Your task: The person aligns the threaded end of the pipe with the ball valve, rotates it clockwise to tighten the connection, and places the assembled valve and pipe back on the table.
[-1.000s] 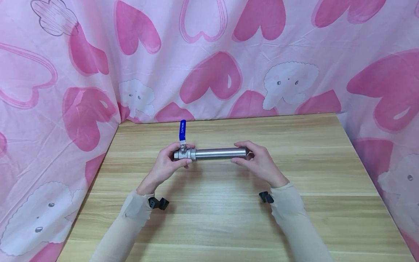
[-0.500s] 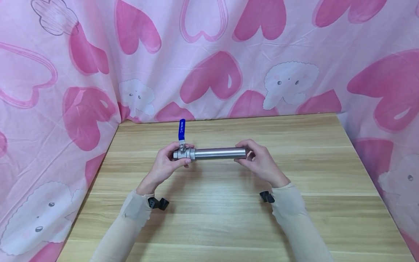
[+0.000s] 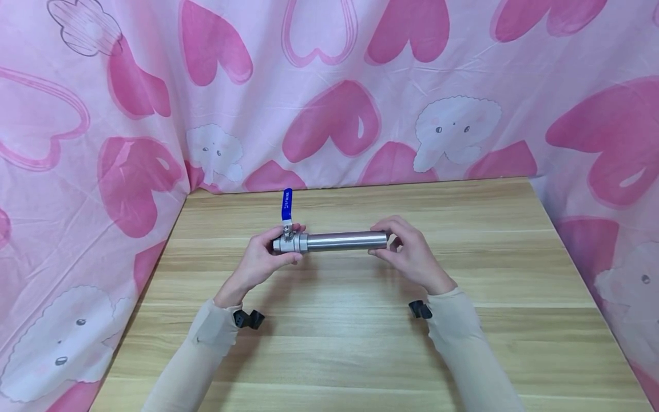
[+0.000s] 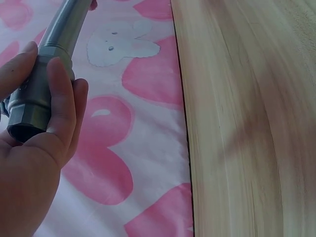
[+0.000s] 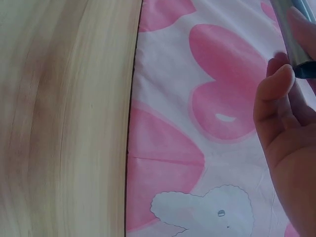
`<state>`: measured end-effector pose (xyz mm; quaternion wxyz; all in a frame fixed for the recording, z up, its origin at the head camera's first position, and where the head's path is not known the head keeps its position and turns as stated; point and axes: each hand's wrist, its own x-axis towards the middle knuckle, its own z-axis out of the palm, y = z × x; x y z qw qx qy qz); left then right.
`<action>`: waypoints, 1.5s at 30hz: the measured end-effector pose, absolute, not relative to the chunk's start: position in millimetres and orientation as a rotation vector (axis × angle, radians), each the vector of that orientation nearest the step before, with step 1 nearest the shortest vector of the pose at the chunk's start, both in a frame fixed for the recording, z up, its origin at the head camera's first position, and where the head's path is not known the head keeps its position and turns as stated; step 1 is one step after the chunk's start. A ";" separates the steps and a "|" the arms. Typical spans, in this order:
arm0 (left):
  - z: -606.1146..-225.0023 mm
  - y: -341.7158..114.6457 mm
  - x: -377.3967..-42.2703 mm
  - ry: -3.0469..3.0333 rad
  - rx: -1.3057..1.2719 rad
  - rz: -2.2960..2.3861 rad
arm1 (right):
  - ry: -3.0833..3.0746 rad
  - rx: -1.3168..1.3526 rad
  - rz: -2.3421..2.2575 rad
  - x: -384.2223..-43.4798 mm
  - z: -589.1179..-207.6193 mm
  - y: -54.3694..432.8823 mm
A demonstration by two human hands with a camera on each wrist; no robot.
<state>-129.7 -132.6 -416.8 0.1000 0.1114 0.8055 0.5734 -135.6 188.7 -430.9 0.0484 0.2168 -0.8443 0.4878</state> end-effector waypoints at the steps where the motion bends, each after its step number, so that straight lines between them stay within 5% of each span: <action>1: -416.8 -132.7 -129.5 2.385 0.325 1.686 | -2.571 0.658 1.489 -135.6 -430.3 188.5; 45: -420.2 -132.1 -130.3 2.457 0.401 1.635 | -2.676 0.626 1.505 -135.4 -435.1 190.3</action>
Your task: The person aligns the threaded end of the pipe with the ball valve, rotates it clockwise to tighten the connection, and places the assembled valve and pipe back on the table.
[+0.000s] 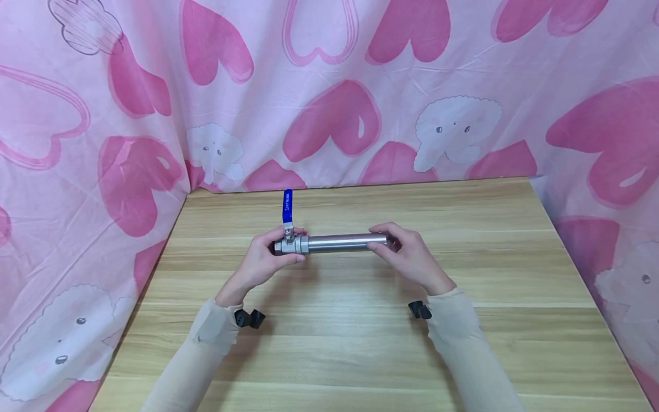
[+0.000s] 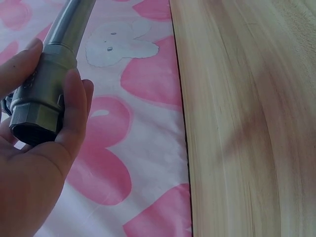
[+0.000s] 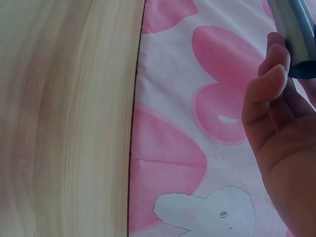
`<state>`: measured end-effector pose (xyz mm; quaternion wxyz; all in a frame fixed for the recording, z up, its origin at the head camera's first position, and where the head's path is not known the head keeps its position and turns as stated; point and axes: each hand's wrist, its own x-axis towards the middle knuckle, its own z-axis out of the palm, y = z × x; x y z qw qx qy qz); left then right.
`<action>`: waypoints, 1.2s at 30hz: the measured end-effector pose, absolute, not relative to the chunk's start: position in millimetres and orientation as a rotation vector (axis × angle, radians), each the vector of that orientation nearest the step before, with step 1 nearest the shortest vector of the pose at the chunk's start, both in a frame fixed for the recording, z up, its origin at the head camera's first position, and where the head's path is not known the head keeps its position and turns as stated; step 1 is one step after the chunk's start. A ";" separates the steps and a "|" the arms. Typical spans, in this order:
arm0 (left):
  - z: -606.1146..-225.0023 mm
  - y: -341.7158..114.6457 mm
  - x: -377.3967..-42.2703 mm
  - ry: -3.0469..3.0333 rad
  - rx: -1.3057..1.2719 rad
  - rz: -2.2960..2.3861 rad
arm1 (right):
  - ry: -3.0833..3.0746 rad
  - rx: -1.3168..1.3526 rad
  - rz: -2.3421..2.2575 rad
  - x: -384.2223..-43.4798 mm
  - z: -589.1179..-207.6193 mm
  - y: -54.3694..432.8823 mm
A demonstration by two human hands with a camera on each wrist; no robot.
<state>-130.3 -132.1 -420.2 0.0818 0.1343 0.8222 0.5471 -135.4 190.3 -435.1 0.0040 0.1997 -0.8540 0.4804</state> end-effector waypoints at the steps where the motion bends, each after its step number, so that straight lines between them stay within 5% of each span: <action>1: -420.2 -132.0 -130.3 2.455 0.395 1.636 | -2.679 0.626 1.505 -135.4 -435.0 190.4; 36: -411.1 -130.1 -128.7 2.436 0.375 1.624 | -2.612 0.671 1.467 -134.7 -434.7 189.5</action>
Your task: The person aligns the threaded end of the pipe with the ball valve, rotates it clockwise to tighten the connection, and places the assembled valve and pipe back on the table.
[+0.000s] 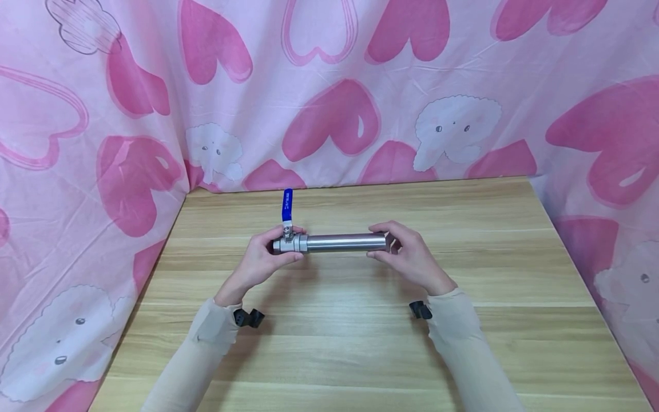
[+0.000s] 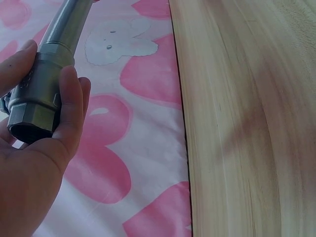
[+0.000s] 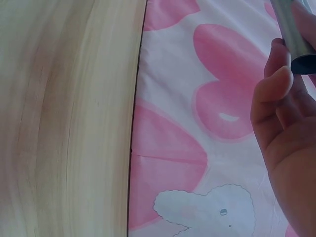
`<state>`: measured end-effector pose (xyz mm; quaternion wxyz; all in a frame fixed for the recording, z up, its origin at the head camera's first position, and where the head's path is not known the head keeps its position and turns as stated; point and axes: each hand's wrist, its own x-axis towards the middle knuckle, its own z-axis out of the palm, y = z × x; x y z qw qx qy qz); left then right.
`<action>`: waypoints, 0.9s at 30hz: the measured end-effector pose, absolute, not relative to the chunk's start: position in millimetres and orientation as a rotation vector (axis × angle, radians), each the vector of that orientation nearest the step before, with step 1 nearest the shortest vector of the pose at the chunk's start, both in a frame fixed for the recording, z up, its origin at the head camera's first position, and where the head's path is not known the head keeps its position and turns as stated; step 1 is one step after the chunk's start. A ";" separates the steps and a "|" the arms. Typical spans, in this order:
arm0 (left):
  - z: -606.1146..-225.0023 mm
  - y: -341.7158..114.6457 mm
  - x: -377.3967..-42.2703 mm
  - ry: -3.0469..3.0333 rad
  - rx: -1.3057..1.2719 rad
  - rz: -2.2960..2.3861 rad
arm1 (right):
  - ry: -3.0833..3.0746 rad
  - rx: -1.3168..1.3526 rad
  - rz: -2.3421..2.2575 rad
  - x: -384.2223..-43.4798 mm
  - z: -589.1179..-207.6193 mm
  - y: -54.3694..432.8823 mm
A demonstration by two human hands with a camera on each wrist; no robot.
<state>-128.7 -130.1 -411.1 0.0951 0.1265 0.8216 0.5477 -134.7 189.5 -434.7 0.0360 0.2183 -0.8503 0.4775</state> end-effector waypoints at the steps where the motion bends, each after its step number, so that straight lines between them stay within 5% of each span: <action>1: -407.7 -129.3 -127.4 2.433 0.370 1.621 | -2.612 0.670 1.470 -134.7 -434.5 189.5; 27: -390.8 -126.3 -118.9 2.446 0.462 1.647 | -2.659 0.694 1.514 -131.5 -431.0 192.4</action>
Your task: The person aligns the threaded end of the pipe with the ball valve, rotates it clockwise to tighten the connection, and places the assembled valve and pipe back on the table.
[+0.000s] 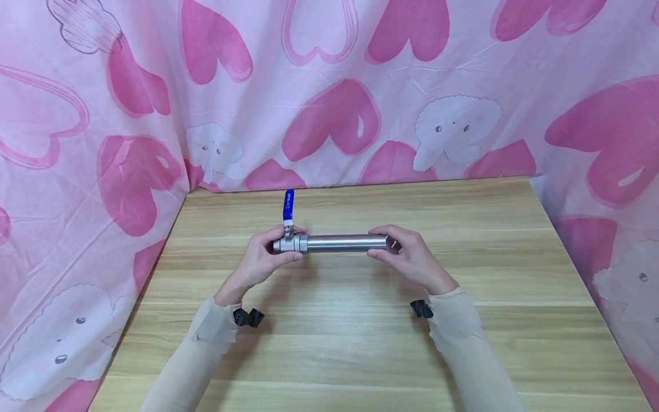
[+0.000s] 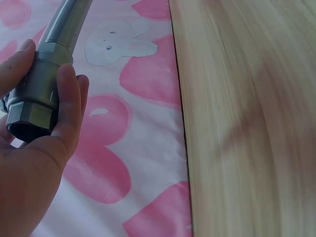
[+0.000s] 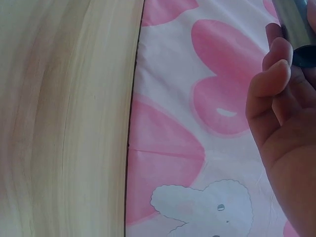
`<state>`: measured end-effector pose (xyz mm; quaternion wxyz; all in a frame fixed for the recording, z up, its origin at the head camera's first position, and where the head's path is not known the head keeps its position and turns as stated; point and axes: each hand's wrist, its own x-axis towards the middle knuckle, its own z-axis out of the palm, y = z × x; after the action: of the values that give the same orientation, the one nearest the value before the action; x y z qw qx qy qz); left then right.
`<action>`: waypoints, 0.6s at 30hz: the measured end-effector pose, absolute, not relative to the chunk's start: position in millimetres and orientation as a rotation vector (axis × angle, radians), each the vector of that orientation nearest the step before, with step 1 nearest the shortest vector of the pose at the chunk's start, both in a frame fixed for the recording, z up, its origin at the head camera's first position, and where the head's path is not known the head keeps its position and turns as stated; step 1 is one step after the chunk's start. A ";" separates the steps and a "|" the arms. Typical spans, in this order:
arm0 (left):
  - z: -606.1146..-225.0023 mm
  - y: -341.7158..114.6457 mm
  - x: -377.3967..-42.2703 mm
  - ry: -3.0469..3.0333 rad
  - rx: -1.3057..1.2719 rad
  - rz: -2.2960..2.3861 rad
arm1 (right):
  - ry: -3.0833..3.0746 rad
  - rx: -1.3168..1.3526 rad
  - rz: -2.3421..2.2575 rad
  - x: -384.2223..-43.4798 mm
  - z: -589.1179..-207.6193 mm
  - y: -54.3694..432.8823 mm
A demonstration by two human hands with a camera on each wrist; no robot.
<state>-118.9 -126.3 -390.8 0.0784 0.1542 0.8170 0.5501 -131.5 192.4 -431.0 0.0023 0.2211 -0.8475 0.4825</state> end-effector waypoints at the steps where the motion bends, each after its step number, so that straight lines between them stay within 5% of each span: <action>1: -390.5 -126.0 -118.6 2.453 0.471 1.644 | -2.660 0.693 1.513 -131.2 -431.0 192.6; 18: -426.8 -131.9 -130.5 2.488 0.534 1.679 | -2.741 0.601 1.576 -130.5 -443.4 195.0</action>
<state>-130.5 -131.9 -426.8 0.0465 0.1750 0.8151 0.5503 -130.5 195.0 -443.4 -0.0382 0.1867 -0.8510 0.4893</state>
